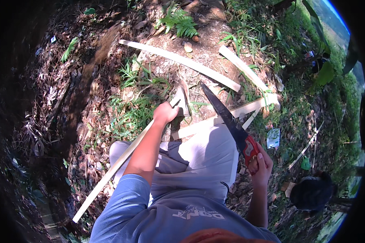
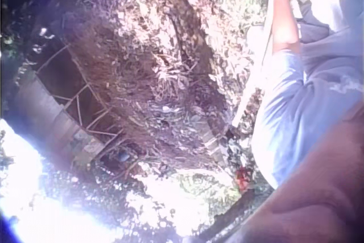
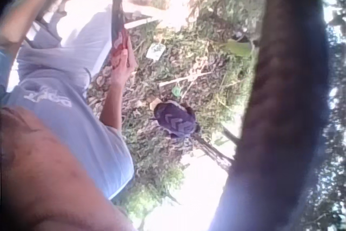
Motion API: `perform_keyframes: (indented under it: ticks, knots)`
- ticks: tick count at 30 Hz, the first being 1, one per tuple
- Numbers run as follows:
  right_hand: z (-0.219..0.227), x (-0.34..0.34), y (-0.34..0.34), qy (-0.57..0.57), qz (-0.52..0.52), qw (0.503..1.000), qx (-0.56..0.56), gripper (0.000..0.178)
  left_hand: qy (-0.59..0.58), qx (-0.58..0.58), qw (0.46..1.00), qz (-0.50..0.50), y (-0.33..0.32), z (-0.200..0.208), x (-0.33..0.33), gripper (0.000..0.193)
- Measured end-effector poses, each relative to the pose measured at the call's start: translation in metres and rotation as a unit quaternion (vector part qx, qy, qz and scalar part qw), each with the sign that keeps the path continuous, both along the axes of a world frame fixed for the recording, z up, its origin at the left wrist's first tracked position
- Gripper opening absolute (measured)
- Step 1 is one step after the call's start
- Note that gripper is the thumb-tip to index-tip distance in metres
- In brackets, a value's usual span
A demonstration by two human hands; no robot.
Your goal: The person sits on the ground and uses a hand saw to cut a long, thin piece of wood. They hold the wood with one hand and saw with the other, making several cuts to shorten the piece.
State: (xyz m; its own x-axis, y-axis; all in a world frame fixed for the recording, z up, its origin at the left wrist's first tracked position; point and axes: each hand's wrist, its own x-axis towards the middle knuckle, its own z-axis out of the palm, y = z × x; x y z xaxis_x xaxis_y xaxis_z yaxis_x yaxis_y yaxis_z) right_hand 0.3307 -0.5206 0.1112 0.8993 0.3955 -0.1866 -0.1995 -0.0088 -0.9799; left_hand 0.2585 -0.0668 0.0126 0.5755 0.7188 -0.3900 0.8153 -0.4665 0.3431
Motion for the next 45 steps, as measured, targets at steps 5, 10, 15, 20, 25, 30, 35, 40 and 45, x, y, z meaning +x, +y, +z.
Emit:
perform_keyframes:
  ticks: [5,10,15,20,25,30,35,40,45]
  knots:
    - [0.021,-0.039,-0.023,-0.031,-0.055,0.998,-0.024,0.044,-0.199,-0.233,0.952,0.004,0.015,-0.035,-0.038,0.028]
    - [0.031,-0.061,-0.022,-0.070,-0.049,0.996,-0.022,0.043,-0.341,-0.260,0.902,-0.051,-0.040,0.094,-0.058,0.027]
    - [0.049,-0.089,0.006,-0.124,-0.008,0.991,0.043,0.043,-0.389,-0.069,0.913,-0.096,-0.049,0.154,-0.117,0.033]
    - [0.072,-0.118,0.021,-0.184,0.011,0.979,0.082,0.042,-0.365,-0.045,0.923,-0.110,-0.062,0.195,-0.161,0.033]
    - [0.081,-0.141,0.021,-0.161,0.041,0.975,0.145,0.043,-0.392,-0.193,0.898,-0.049,-0.070,0.193,-0.196,0.033]
    - [0.086,-0.161,0.016,-0.170,0.036,0.977,0.121,0.043,-0.337,0.204,0.919,-0.031,-0.095,0.177,-0.217,0.026]
    - [0.078,-0.165,0.018,-0.167,0.051,0.977,0.120,0.042,-0.330,0.264,0.906,0.005,-0.095,0.168,-0.226,0.028]
    - [0.065,-0.159,0.020,-0.145,0.053,0.982,0.108,0.045,-0.308,0.255,0.916,0.017,-0.081,0.140,-0.238,0.027]
    - [0.060,-0.159,0.033,-0.111,0.066,0.985,0.112,0.042,-0.182,0.212,0.954,0.106,-0.051,0.080,-0.273,0.028]
